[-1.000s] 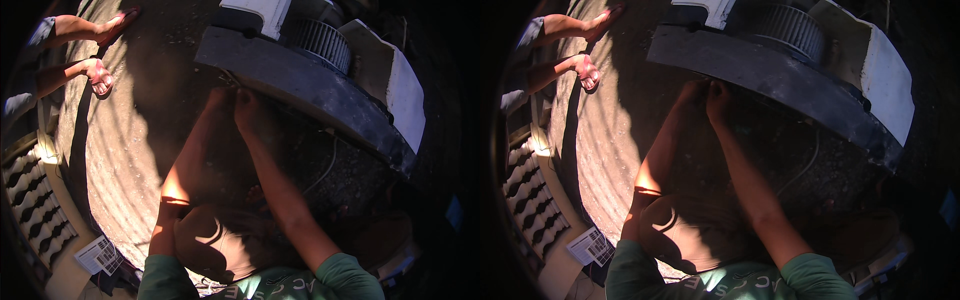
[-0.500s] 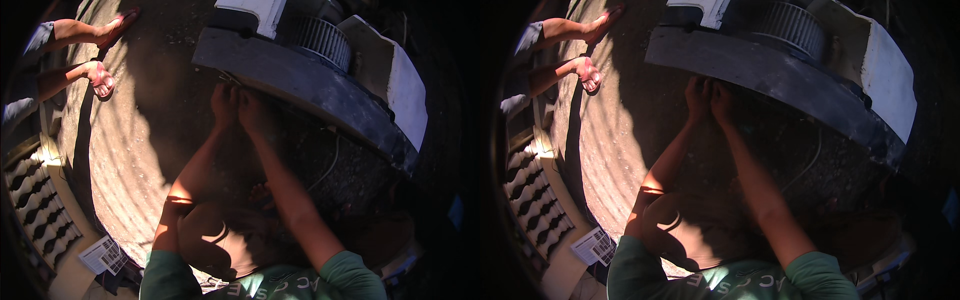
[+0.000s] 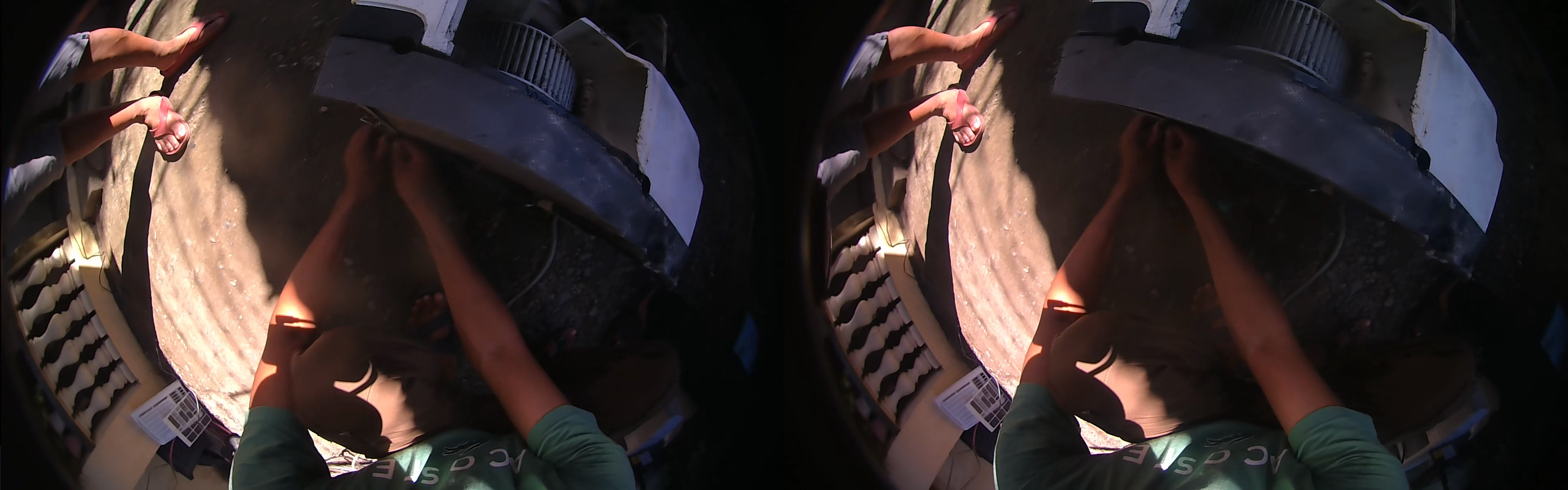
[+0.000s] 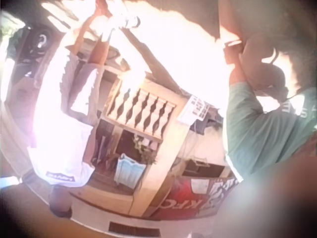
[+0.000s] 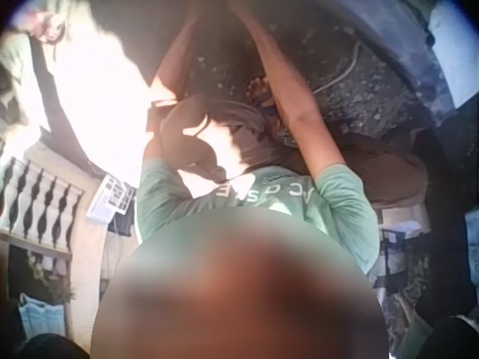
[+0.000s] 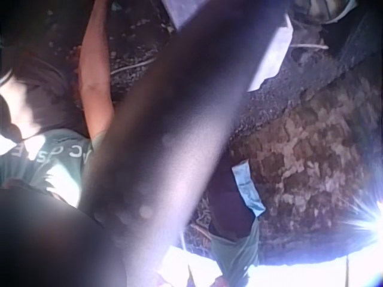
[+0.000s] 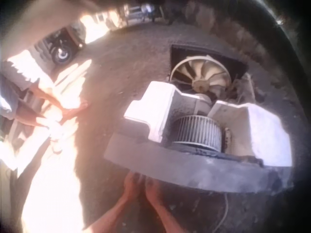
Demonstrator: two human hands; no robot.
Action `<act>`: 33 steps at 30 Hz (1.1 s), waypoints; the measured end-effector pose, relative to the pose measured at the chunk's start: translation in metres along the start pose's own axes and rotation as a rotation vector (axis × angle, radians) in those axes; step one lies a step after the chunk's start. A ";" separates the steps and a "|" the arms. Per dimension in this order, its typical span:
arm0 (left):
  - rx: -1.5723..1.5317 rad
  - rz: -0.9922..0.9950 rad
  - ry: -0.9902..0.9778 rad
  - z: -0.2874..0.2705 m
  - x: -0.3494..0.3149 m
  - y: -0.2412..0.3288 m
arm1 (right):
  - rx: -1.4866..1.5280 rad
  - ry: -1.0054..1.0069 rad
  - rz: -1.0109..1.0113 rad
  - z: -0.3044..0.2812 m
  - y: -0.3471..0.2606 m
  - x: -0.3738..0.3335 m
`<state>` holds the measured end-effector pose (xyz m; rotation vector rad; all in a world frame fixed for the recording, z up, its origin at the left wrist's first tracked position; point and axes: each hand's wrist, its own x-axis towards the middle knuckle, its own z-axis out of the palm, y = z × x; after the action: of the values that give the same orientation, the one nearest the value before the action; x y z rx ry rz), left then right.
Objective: The person uses a screwdriver and pliers to remove screws and clips from the casing of a small appliance, then removes the cover to expose the internal fan and motor. A cordless drill is also used briefly to remove additional fasteners.
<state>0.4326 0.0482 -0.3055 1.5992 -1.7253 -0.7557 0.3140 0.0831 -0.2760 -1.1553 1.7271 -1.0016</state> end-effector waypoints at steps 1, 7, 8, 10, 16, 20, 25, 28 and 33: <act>0.021 -0.065 -0.026 0.001 0.000 -0.001 | 0.043 -0.005 0.075 0.003 0.000 0.000; -0.121 -0.097 -0.043 0.006 -0.003 -0.002 | 0.340 0.073 0.343 0.014 -0.005 -0.001; -0.130 -0.088 -0.036 0.007 -0.003 -0.002 | 0.382 0.072 0.386 0.014 -0.007 -0.001; -0.156 -0.137 -0.049 0.007 -0.003 -0.001 | 0.472 0.068 0.483 0.012 -0.012 -0.002; -0.213 -0.128 -0.053 0.002 -0.001 0.000 | 0.311 0.136 0.357 0.015 -0.017 -0.006; -0.248 -0.125 -0.035 -0.002 0.000 0.002 | 0.315 0.101 0.267 0.017 -0.014 -0.008; -0.312 -0.175 -0.078 -0.003 0.002 0.004 | 0.569 0.034 0.373 0.017 -0.009 -0.012; -0.331 -0.217 -0.080 -0.004 0.001 0.005 | 0.992 0.060 0.534 0.021 -0.004 -0.015; -0.393 -0.192 -0.064 -0.005 0.000 0.006 | 1.418 0.049 0.534 0.033 0.008 -0.012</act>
<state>0.4328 0.0492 -0.2984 1.4873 -1.3702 -1.1709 0.3443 0.0907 -0.2930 0.2316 0.8155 -1.4431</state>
